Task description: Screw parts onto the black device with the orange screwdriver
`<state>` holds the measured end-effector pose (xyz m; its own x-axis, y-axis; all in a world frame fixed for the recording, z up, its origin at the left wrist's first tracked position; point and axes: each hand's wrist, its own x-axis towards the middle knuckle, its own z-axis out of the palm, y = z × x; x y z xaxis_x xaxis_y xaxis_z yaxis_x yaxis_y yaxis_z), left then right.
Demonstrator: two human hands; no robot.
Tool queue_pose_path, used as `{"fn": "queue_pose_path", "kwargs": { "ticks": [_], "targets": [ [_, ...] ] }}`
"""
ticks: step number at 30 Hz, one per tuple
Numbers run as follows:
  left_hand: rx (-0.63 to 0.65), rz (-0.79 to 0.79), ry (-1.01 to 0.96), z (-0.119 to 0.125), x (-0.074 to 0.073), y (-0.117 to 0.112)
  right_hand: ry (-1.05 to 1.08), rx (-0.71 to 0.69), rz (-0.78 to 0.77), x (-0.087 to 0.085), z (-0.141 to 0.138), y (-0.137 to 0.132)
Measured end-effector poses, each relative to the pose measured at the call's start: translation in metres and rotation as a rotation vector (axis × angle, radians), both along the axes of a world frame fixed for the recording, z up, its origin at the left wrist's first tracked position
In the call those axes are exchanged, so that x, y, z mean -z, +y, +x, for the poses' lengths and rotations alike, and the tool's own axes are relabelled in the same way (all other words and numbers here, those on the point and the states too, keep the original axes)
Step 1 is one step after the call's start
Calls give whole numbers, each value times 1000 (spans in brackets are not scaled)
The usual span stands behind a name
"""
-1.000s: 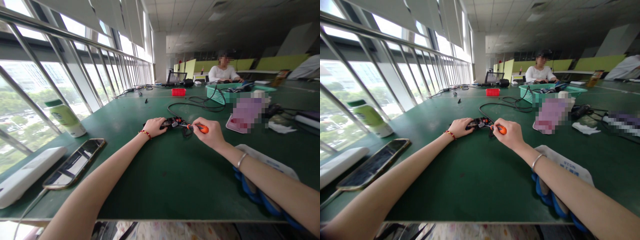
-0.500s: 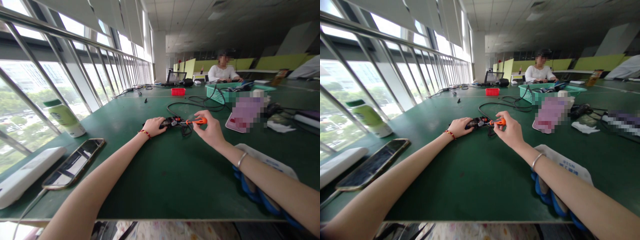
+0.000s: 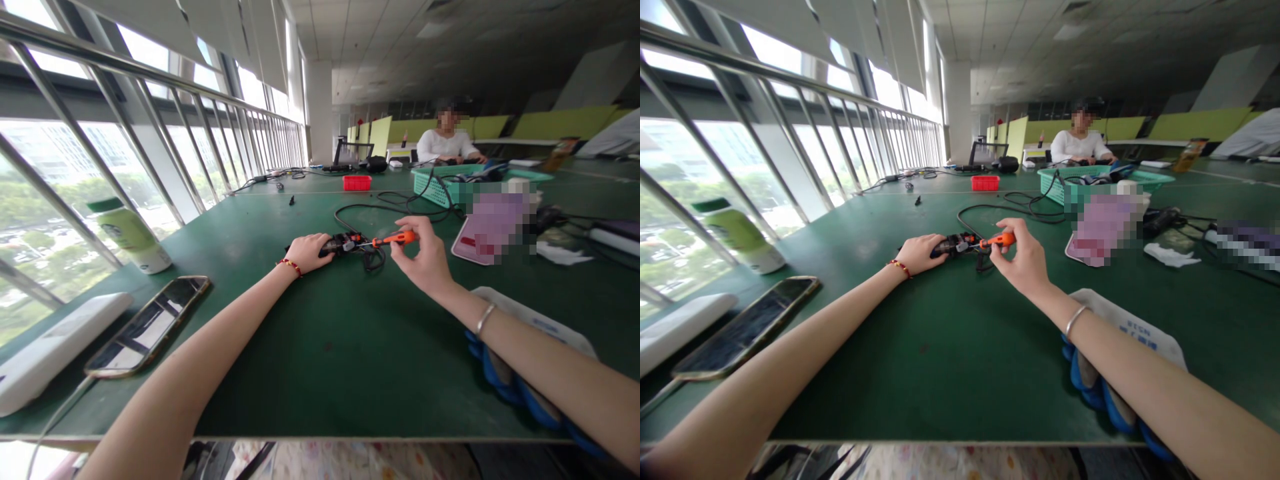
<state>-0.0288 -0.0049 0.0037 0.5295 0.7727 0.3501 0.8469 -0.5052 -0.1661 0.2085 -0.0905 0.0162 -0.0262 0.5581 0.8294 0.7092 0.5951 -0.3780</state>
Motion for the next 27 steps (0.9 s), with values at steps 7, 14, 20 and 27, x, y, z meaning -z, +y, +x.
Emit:
{"fn": "queue_pose_path", "kwargs": {
  "ticks": [7, 14, 20, 27],
  "targets": [
    [-13, -15, -3, 1, -1, -1, -27, 16, -77, 0, -1, -2],
    [7, 11, 2, 0, 0, 0, -52, -5, -30, 0, -1, -2],
    [13, 13, 2, -1, 1, 1, -48, -8, -5, 0, -2, -2],
    [12, 10, -5, -1, 1, 1, -81, -5, -85, 0, -2, -3]
  ]
}}
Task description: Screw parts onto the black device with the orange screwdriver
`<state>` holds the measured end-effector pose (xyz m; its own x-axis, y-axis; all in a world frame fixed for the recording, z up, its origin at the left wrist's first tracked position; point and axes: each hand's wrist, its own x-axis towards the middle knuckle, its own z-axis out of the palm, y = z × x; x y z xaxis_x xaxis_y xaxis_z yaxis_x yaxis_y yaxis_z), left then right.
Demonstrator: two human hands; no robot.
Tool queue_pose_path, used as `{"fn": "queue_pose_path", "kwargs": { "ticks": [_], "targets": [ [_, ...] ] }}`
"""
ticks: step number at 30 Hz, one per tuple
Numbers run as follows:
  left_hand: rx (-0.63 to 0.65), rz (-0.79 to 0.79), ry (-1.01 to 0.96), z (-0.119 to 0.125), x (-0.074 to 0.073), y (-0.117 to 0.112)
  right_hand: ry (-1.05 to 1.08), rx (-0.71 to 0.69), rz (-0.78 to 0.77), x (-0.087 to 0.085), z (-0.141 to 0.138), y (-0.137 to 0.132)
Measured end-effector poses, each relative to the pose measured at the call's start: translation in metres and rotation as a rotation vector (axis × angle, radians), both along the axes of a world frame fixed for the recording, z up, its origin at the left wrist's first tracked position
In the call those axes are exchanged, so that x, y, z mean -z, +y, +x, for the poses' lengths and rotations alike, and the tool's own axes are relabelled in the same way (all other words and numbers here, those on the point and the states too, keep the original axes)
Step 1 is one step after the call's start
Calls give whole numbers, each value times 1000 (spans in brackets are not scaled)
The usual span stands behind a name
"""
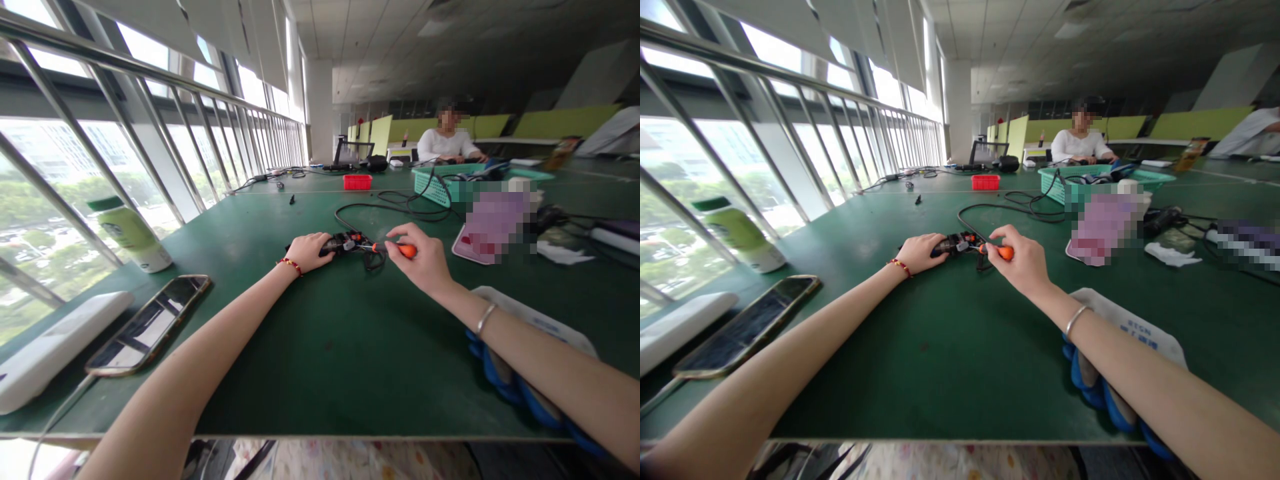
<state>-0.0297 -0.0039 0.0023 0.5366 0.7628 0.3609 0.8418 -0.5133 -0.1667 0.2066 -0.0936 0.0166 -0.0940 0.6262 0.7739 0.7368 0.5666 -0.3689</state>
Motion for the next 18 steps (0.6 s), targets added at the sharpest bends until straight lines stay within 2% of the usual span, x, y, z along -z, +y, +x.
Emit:
{"fn": "queue_pose_path", "kwargs": {
  "ticks": [2, 7, 13, 18],
  "targets": [
    [2, 5, 3, 0, 0, 0, -1, 9, -11, 0, 0, 0],
    [5, 11, 14, 0, 0, 1, 39, -27, 145, 0, 0, 1],
    [11, 19, 10, -1, 1, 2, -22, -2, 0, 0, 0, 0],
    [13, 27, 18, -1, 2, 2, 26, -38, 144, 0, 0, 1]
  ]
}}
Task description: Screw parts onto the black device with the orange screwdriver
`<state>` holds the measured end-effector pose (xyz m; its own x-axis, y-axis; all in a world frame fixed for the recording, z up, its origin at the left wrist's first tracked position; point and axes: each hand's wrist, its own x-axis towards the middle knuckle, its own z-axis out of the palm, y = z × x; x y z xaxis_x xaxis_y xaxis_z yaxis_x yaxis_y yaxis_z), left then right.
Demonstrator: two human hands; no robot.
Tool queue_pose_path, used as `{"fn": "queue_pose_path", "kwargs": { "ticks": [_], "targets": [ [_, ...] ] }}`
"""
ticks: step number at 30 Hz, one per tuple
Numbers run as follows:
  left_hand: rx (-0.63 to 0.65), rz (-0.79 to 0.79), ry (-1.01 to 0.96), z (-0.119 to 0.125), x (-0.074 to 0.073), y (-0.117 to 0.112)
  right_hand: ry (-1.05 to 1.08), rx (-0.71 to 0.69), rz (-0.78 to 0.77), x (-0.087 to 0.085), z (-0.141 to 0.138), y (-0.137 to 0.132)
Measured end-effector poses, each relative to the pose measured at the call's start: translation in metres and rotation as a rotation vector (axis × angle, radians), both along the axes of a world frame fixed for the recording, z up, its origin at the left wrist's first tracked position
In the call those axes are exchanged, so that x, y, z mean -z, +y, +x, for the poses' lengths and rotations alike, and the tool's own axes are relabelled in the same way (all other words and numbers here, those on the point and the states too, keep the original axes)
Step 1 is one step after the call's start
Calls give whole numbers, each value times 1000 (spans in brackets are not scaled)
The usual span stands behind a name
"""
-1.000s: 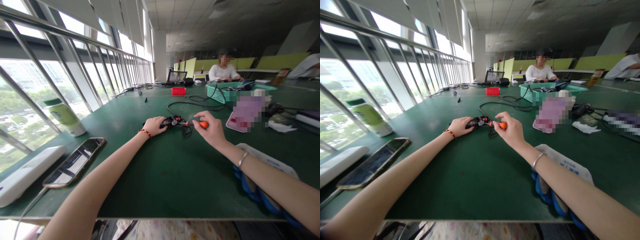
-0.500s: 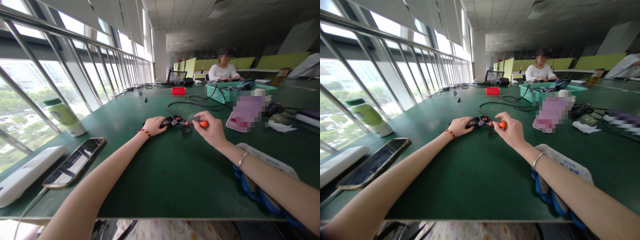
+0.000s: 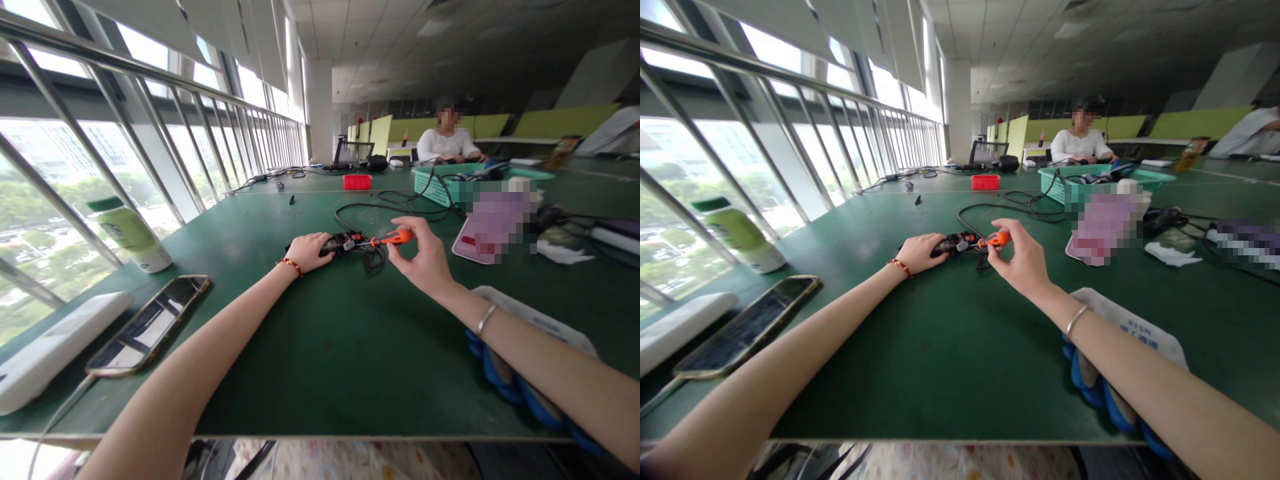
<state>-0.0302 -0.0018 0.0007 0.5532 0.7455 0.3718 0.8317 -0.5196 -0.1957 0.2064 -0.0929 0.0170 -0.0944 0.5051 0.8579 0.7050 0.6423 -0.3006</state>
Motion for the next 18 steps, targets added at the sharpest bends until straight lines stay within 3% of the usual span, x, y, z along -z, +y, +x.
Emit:
{"fn": "queue_pose_path", "kwargs": {
  "ticks": [5, 10, 18],
  "targets": [
    [4, 9, -2, 0, 1, 1, -63, 61, -129, 1, 0, 0],
    [9, 18, 0, -1, 1, 1, -20, 38, 28, 0, 1, 2],
    [11, 23, -1, -1, 1, 2, -63, 73, 13, 1, 1, 3]
  ]
}}
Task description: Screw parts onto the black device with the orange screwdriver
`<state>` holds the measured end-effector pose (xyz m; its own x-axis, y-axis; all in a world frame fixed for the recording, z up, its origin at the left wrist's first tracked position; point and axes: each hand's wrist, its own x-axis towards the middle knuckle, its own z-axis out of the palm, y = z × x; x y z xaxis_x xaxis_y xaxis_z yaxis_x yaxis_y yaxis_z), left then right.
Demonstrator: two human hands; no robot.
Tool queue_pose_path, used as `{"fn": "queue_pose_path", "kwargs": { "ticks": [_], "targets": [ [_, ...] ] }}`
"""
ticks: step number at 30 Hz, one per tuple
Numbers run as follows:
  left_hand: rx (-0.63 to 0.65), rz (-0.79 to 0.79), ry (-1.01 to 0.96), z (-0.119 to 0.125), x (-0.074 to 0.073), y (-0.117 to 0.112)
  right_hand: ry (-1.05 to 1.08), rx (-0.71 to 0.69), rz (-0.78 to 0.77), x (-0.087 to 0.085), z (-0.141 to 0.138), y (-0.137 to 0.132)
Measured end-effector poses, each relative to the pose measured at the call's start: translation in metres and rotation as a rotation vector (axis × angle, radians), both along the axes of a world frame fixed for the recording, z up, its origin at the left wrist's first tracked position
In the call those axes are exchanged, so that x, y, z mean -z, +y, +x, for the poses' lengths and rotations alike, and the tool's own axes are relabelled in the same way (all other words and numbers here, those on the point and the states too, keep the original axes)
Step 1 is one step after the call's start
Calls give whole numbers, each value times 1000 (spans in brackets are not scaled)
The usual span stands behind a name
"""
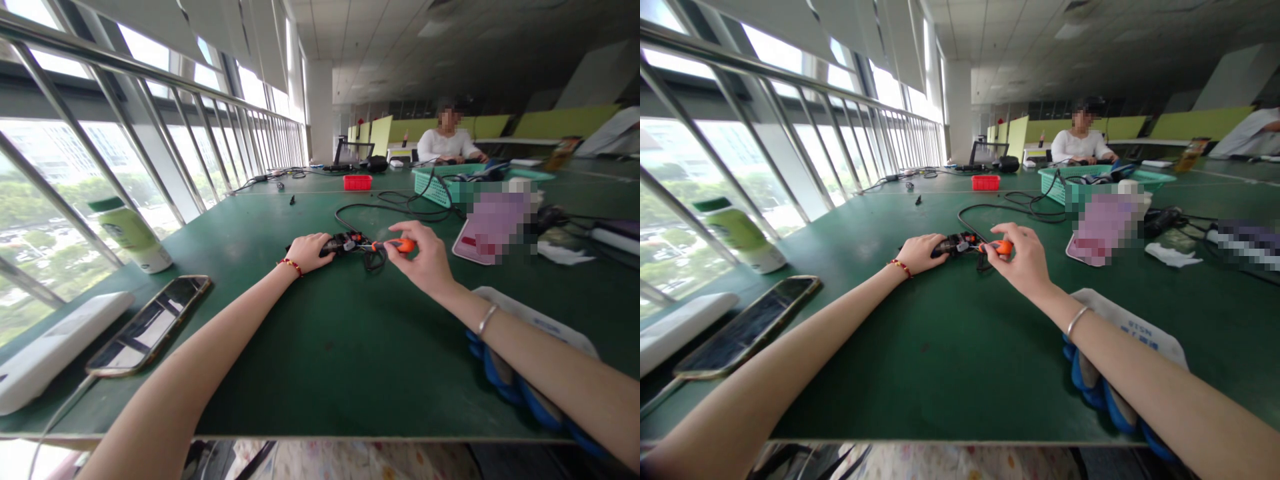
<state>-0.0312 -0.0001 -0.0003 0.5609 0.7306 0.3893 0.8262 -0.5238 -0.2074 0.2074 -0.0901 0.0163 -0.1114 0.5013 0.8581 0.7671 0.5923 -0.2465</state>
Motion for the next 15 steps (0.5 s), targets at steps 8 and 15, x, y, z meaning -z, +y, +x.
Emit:
{"fn": "queue_pose_path", "kwargs": {
  "ticks": [8, 15],
  "targets": [
    [-12, -11, -4, 1, -1, -1, -23, -9, 0, 0, -1, 0],
    [-31, -45, -8, 2, -3, -3, -2, -44, 36, 0, -1, -1]
  ]
}}
